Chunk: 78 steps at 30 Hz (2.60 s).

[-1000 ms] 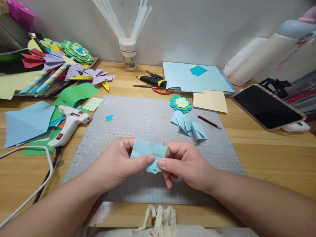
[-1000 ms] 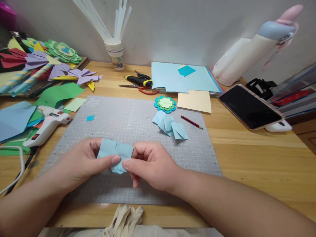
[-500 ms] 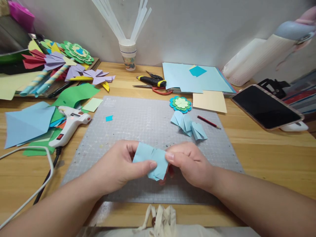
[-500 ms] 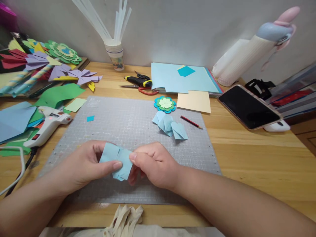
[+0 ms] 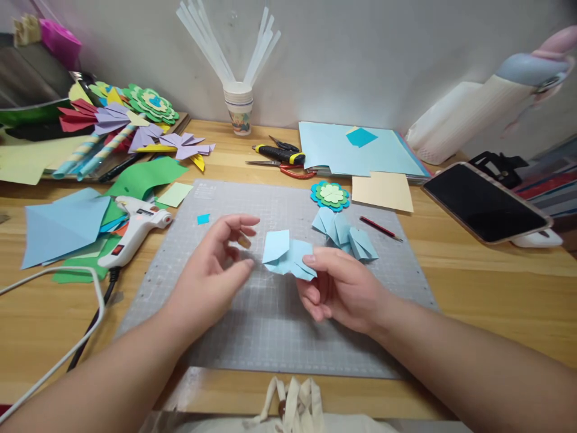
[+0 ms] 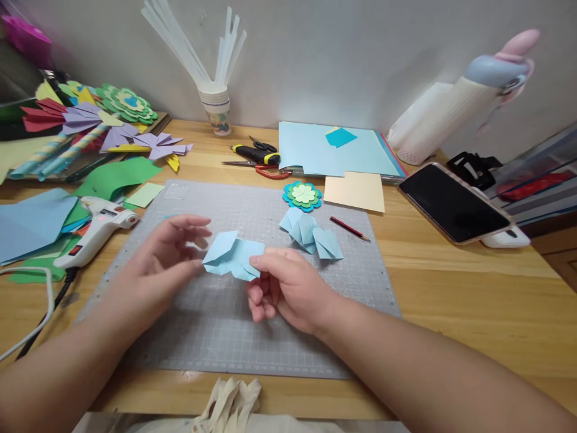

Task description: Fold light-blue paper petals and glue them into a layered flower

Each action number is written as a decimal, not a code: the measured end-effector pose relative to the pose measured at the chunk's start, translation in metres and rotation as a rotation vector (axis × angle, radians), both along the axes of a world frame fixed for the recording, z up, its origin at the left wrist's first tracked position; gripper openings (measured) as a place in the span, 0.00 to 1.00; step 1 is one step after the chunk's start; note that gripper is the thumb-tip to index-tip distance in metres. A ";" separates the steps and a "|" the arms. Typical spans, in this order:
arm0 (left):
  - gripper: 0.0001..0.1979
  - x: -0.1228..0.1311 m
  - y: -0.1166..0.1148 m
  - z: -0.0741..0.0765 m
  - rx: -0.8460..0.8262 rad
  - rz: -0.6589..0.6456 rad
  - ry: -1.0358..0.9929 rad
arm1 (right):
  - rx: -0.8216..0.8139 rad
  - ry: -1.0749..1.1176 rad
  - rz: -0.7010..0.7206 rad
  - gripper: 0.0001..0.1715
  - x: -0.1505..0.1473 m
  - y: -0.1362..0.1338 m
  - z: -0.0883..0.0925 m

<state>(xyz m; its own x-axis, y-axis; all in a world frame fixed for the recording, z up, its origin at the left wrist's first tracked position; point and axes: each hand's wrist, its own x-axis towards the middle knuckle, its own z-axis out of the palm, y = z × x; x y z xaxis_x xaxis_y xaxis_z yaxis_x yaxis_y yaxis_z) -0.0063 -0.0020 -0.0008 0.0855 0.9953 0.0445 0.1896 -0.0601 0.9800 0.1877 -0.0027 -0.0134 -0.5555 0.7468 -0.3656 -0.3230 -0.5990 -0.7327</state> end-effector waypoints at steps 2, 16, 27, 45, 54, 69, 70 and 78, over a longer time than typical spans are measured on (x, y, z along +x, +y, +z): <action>0.18 -0.002 -0.002 0.004 0.291 -0.056 0.262 | -0.114 0.061 0.056 0.13 0.001 0.002 0.000; 0.13 0.011 0.000 -0.002 -0.375 0.003 -0.187 | 0.589 -0.491 -0.302 0.07 -0.001 -0.004 0.002; 0.15 0.041 0.022 0.016 -0.409 0.079 -0.273 | 0.407 -0.425 -0.446 0.14 0.003 0.009 0.006; 0.14 0.035 0.020 -0.007 -0.291 0.020 -0.274 | 0.408 -0.327 -0.504 0.14 -0.001 0.018 -0.005; 0.13 0.032 0.024 -0.008 -0.266 0.062 -0.205 | 0.391 -0.325 -0.481 0.14 -0.004 0.018 -0.006; 0.16 0.034 0.027 0.002 -0.252 0.004 -0.056 | 0.389 -0.326 -0.427 0.17 -0.003 0.019 -0.008; 0.16 0.033 0.027 0.002 -0.241 -0.009 -0.043 | 0.398 -0.332 -0.425 0.17 -0.002 0.019 -0.008; 0.12 0.027 0.031 -0.003 -0.094 -0.039 0.136 | 0.640 -0.711 -0.373 0.15 0.006 0.011 0.000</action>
<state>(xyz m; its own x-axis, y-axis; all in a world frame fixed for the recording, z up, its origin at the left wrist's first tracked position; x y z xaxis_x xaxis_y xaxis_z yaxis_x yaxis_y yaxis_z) 0.0208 0.0291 -0.0041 0.1228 0.9904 -0.0632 0.3200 0.0208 0.9472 0.1937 0.0081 -0.0130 -0.0588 0.9982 0.0081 0.2253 0.0212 -0.9741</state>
